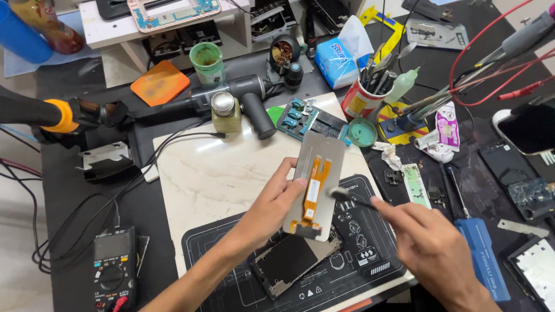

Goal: The person applies adhesive from a tube to the frame of a smartphone, then fits a new screen panel onto the device and presses it into place.

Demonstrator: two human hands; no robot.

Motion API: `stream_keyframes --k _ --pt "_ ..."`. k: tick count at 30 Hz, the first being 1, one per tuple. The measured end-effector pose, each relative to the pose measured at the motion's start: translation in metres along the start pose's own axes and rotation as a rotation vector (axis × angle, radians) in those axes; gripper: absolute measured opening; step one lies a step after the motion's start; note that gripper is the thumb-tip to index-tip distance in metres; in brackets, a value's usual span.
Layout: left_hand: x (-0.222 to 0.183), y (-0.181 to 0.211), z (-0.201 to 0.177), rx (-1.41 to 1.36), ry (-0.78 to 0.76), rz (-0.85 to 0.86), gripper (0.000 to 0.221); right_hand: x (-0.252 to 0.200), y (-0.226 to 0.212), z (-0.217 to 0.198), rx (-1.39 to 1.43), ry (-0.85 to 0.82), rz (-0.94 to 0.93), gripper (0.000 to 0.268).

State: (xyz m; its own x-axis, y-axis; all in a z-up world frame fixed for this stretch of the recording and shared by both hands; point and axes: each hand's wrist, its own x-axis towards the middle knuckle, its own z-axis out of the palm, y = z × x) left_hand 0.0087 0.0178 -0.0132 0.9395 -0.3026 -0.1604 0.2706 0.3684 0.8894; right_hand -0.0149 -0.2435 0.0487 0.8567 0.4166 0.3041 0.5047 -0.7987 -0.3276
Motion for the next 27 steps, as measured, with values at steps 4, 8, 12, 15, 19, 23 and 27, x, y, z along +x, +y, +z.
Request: stream_keyframes --k 4,8,12,15,19,23,27 --pt "-0.008 0.010 -0.007 0.039 -0.054 -0.075 0.045 0.002 0.000 -0.006 0.079 0.035 0.134 0.035" --pt "-0.010 0.019 -0.010 -0.021 -0.135 -0.088 0.060 0.007 -0.001 -0.015 0.141 0.022 0.277 0.031" --pt "-0.010 0.021 -0.009 0.012 -0.195 -0.115 0.080 0.013 -0.003 -0.023 0.119 0.019 0.275 0.031" --pt "-0.010 0.020 -0.010 0.036 -0.279 -0.090 0.093 0.017 -0.003 -0.023 0.140 0.066 0.206 0.029" --pt "-0.009 0.017 -0.008 0.127 -0.319 -0.061 0.099 0.017 -0.003 -0.018 0.170 0.003 0.203 0.036" --pt "-0.009 0.016 -0.004 0.183 -0.304 -0.070 0.094 0.012 -0.003 -0.009 0.165 -0.174 -0.026 0.054" --pt "-0.011 0.015 0.000 0.245 -0.338 0.076 0.087 0.011 0.004 -0.001 0.133 -0.127 -0.068 0.063"
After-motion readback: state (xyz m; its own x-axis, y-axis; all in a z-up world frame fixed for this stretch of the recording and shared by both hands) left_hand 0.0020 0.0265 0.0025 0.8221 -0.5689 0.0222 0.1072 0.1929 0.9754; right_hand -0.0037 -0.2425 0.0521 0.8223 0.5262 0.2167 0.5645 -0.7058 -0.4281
